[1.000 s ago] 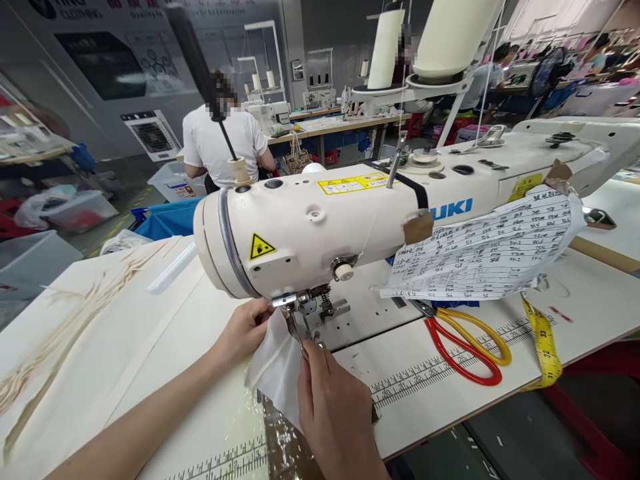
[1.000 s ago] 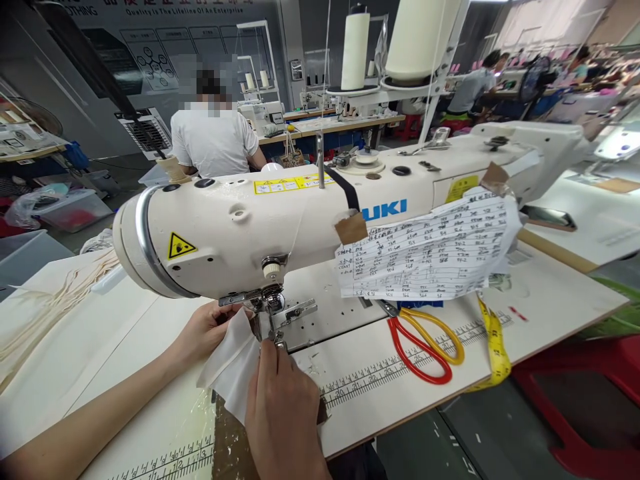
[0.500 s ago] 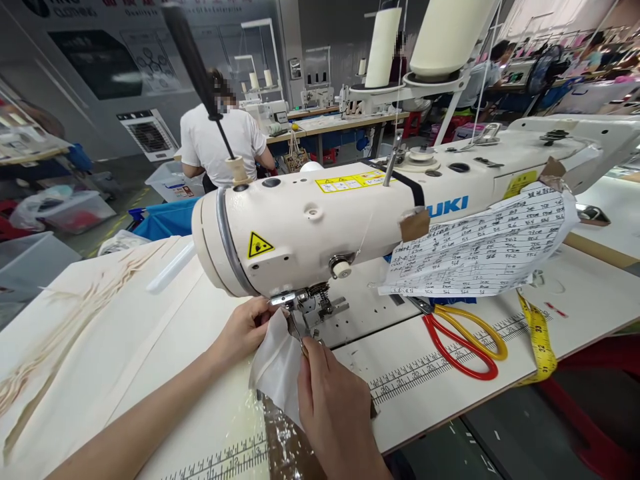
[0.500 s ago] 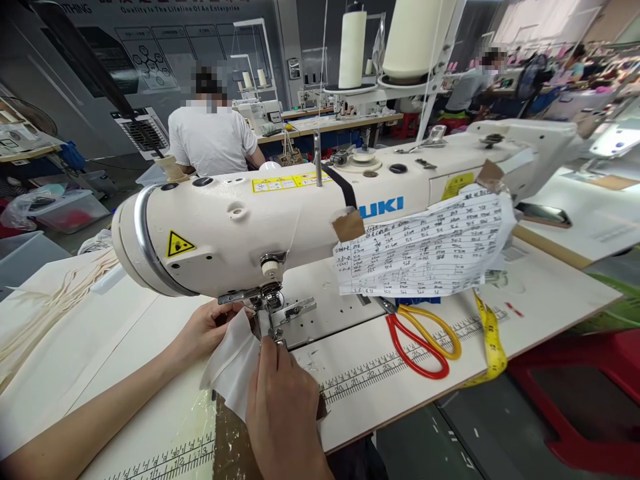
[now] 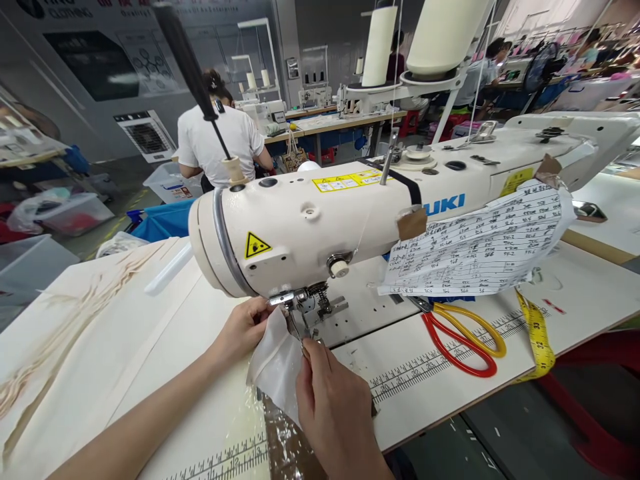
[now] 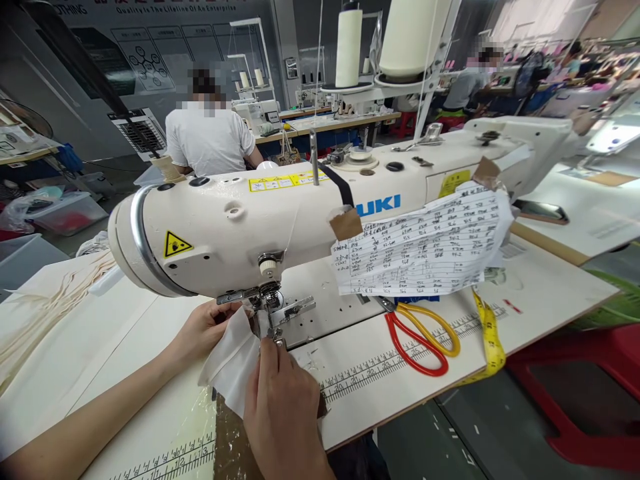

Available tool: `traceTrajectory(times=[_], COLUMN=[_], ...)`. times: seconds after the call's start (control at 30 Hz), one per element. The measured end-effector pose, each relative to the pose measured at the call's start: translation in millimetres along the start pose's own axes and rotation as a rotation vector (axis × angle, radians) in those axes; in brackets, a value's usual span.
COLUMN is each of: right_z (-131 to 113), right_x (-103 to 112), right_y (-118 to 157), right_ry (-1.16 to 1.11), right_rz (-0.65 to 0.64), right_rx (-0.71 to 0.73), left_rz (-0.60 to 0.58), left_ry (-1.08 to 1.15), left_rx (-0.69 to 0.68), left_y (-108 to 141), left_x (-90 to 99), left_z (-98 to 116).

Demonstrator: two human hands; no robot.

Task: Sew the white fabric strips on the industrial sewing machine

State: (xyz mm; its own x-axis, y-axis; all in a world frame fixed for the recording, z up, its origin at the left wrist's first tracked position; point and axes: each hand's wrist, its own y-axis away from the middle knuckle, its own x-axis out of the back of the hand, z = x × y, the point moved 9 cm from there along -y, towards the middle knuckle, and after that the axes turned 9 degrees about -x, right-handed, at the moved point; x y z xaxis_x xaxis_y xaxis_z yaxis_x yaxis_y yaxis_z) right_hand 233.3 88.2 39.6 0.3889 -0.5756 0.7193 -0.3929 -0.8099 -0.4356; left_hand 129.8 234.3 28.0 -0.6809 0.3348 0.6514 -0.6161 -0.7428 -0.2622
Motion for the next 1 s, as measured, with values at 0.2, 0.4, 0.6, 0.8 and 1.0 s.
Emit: traceTrajectory(times=[0.2,0.4,0.6,0.8,1.0], right_z=[2.8,2.7,2.7,0.8,-2.4], right_x=[-7.6,-11.5,-10.4,-9.3,-6.2], right_y=[-0.2,1.3,1.2,0.6,-2.9], right_ry=[0.054,0.089,0.085,0.083,0.124], right_rz=[-0.037,-0.032,-0.002,-0.042,-0.057], right_rx=[-0.013,-0.005,-0.002,-0.001,0.040], left_rz=[-0.016,-0.028,0.013,-0.009,0.004], left_ry=[-0.005,-0.137,-0.309,-0.226,-0.221], left_rx=[-0.011,-0.078,-0.150,-0.104,-0.146], left_y=[-1.4,-1.2,0.5,0.8,2.1], left_x=[-2.4,-3.0,-1.0,0.2,1.5], left_z=[-0.9,2.8,5.3,-2.4,1.1])
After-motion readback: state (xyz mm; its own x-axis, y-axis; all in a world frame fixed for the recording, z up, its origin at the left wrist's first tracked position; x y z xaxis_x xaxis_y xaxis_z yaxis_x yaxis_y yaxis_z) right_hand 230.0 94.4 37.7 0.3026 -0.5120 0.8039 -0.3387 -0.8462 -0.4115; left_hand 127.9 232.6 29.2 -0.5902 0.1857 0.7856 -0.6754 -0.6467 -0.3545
